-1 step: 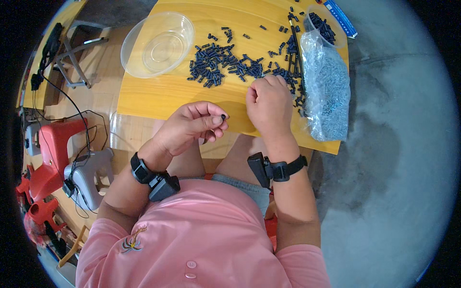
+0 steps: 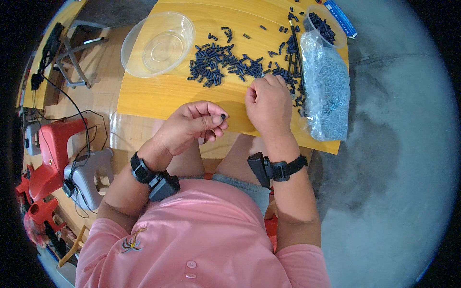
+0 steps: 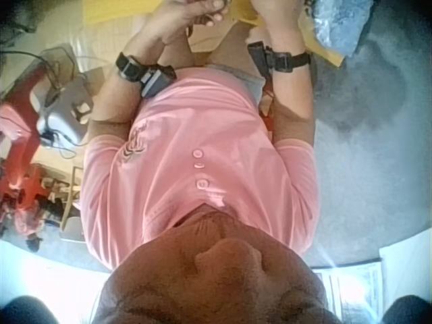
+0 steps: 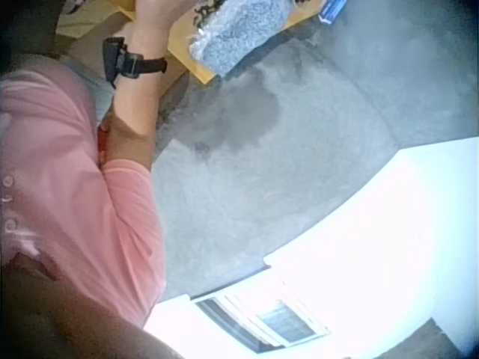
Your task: Sorting and assembling small black and blue plastic or rubber components at a table.
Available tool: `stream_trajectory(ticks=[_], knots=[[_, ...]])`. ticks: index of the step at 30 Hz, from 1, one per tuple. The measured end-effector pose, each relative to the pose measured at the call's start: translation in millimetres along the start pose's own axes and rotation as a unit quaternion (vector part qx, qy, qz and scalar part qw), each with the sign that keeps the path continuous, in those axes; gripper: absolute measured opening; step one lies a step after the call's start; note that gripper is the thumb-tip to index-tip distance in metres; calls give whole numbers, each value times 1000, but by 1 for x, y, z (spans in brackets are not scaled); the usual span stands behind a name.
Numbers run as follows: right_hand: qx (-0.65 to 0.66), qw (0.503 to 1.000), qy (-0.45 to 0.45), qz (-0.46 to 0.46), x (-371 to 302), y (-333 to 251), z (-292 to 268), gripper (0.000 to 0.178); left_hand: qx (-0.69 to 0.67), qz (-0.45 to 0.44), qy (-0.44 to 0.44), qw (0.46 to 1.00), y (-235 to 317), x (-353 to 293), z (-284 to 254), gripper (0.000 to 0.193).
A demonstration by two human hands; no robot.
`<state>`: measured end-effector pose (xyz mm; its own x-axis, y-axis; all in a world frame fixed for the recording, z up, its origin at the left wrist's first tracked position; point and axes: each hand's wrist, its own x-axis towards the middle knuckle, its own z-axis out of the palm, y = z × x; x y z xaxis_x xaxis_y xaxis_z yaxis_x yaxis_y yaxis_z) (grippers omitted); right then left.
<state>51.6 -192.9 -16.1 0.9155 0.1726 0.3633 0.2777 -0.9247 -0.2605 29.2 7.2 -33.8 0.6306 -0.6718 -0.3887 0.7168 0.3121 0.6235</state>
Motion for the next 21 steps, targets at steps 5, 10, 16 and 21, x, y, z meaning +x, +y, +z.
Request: stream_trajectory(ticks=[5, 10, 16, 21], knots=[[29, 999, 29, -5, -4, -2, -5, 10, 21, 10, 14, 1000, -3, -1, 1, 16], [212, 960, -11, 184, -14, -5, -24, 7, 49, 24, 12, 998, -4, -4, 6, 16], [368, 913, 11, 176, -39, 1, -32, 13, 89, 41, 5, 995, -5, -9, 20, 17], [430, 880, -74, 188, -46, -14, -57, 13, 94, 61, -2, 994, -7, -14, 30, 18]])
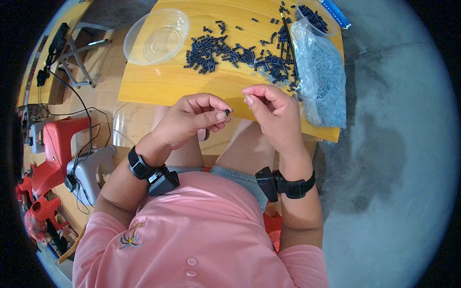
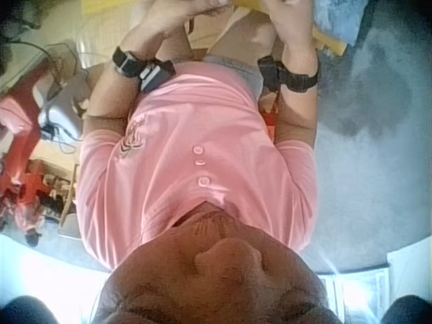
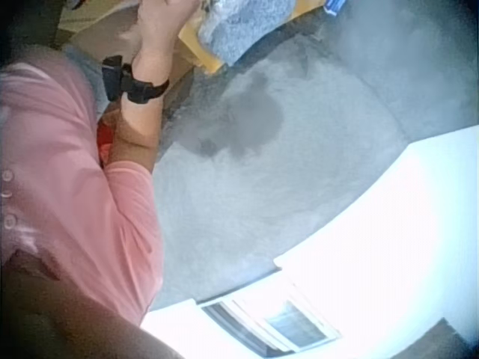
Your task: Sorting and assembling small black and blue plastic or rubber components at a table.
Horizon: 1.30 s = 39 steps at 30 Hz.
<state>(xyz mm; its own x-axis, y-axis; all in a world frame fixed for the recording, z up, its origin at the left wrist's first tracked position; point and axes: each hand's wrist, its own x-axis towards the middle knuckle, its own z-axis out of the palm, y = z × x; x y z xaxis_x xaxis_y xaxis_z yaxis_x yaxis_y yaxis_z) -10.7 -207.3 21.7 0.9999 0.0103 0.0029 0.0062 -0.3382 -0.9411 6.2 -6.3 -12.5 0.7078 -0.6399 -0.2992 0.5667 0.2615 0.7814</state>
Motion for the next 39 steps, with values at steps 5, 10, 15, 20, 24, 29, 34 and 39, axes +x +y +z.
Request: stream_trajectory(ticks=[5, 10, 15, 20, 24, 29, 34, 39], knots=[[139, 988, -17, 72, -15, -14, 2, 13, 9, 21, 4, 1000, -3, -3, 7, 23], [134, 990, -3, 32, -25, -17, 9, 11, 16, 36, 14, 999, -5, -9, 11, 22], [123, 992, -20, 0, -29, -17, 13, 11, 14, 32, 19, 999, -1, -14, 16, 20], [120, 993, -21, -4, -30, -13, 16, 11, 8, 41, 24, 999, -4, -14, 15, 19], [82, 996, -26, -25, -29, -14, 17, 11, 29, 35, 36, 998, 1, -16, 16, 19], [-60, 991, -21, -115, -29, -21, 19, 12, 66, 18, 62, 996, 10, -19, 19, 18], [-243, 937, -7, -252, -30, -22, 30, 30, 39, 42, 72, 996, -3, -14, 8, 20], [-238, 950, -6, -201, -32, -30, 38, 39, 6, 24, 88, 996, 1, -14, 7, 22]])
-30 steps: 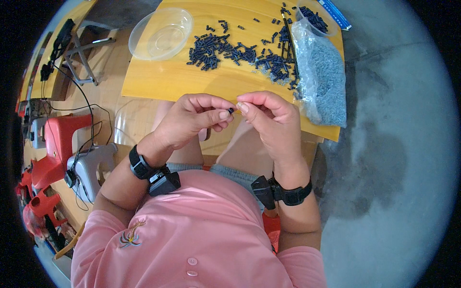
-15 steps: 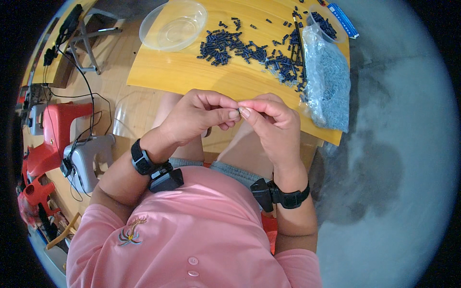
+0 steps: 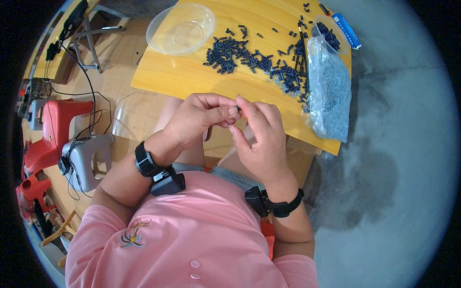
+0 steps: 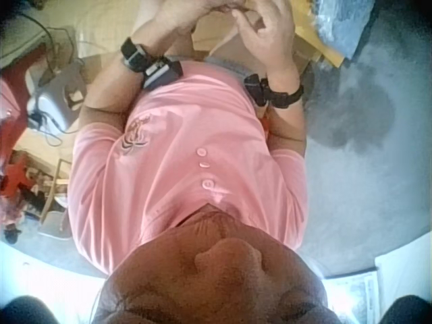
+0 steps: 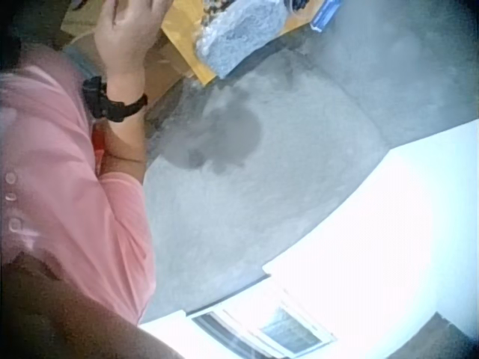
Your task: Sorting and assembling small black and blue plastic or rubber components at a table.
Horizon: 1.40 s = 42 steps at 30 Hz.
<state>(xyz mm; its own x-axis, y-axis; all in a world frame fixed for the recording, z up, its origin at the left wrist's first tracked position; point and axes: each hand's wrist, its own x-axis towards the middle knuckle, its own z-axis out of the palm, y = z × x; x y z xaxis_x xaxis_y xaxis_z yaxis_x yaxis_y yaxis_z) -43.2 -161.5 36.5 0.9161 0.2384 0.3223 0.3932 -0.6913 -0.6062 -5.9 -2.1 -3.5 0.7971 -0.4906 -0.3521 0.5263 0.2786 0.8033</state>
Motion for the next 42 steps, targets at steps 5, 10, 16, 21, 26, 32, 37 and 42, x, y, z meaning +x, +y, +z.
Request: stream_trajectory(ticks=[5, 10, 16, 21, 26, 32, 37, 42], knots=[[63, 994, 27, 79, 1, 4, 2, 38, -34, 10, -9, 999, -9, 4, -6, 20], [-49, 997, 43, -39, 3, 10, 6, 31, -59, -21, -17, 998, -8, 4, -7, 19], [-90, 991, 37, -95, 7, 10, 4, 29, -85, -34, -21, 996, -9, 3, -7, 20], [-82, 991, 44, -95, 7, 11, 6, 29, -123, -52, -29, 991, -9, 2, -10, 21], [-86, 991, 38, -97, 7, 8, 3, 29, -48, -27, -22, 998, -9, 1, -9, 19], [-93, 990, 38, -102, 6, 9, 2, 31, 6, -11, 15, 1000, -5, -1, -5, 23], [-90, 990, 30, -101, 7, 10, 2, 28, 23, 6, 19, 1000, -3, -2, -2, 24], [-83, 990, -4, -110, 10, 11, -2, 27, 75, 3, 35, 997, 0, -5, 1, 19]])
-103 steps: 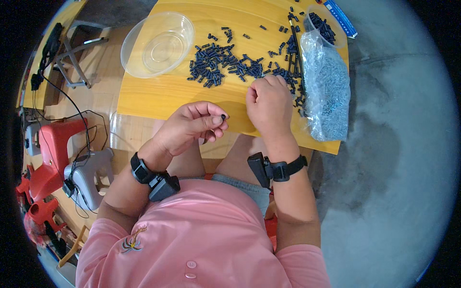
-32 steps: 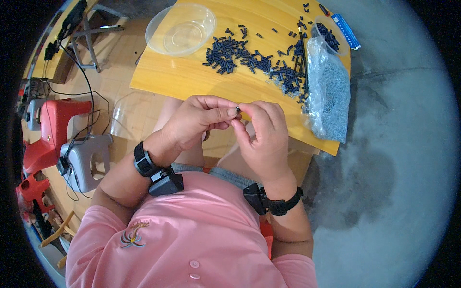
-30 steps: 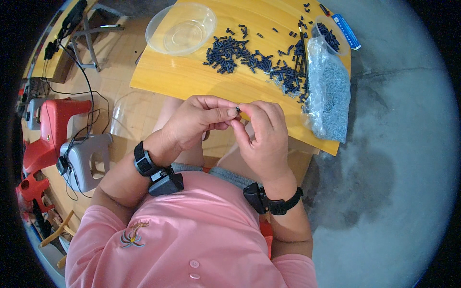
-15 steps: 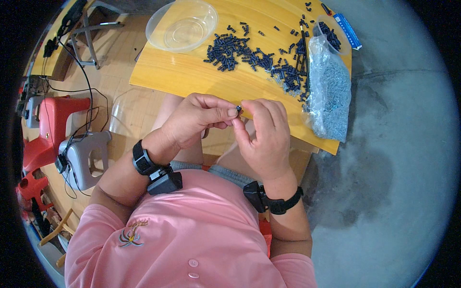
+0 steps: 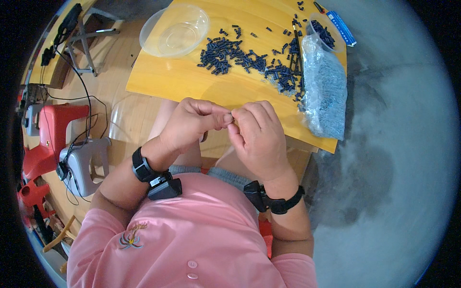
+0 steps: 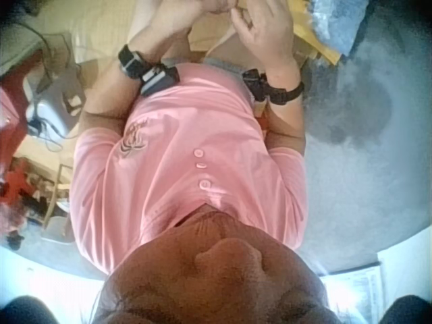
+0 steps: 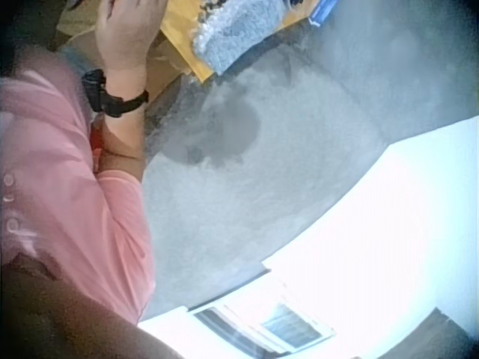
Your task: Sorting and assembling small black and blue plastic or rubber components at a table.
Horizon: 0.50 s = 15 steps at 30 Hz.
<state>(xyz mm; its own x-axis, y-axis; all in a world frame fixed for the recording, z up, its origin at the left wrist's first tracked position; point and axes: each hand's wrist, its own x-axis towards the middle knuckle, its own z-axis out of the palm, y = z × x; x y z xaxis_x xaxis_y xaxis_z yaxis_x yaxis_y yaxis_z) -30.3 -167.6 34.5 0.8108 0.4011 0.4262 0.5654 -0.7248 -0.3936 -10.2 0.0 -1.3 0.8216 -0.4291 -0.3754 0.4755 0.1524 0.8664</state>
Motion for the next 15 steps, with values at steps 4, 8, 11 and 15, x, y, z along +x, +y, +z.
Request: stream_trajectory(ticks=[4, 8, 11, 15], knots=[[7, 1000, -22, -15, 5, -1, -4, 27, -26, -10, -3, 1000, 4, -1, 2, 17], [5, 1000, -1, 3, 4, 0, 0, 27, -104, 3, -17, 994, 1, 1, 2, 21], [10, 1000, 23, 12, 2, 0, 5, 27, -101, -5, -22, 995, 0, 4, -2, 19], [50, 998, 1, 47, 3, 2, 8, 27, -113, -13, -18, 993, -4, 8, -7, 17]])
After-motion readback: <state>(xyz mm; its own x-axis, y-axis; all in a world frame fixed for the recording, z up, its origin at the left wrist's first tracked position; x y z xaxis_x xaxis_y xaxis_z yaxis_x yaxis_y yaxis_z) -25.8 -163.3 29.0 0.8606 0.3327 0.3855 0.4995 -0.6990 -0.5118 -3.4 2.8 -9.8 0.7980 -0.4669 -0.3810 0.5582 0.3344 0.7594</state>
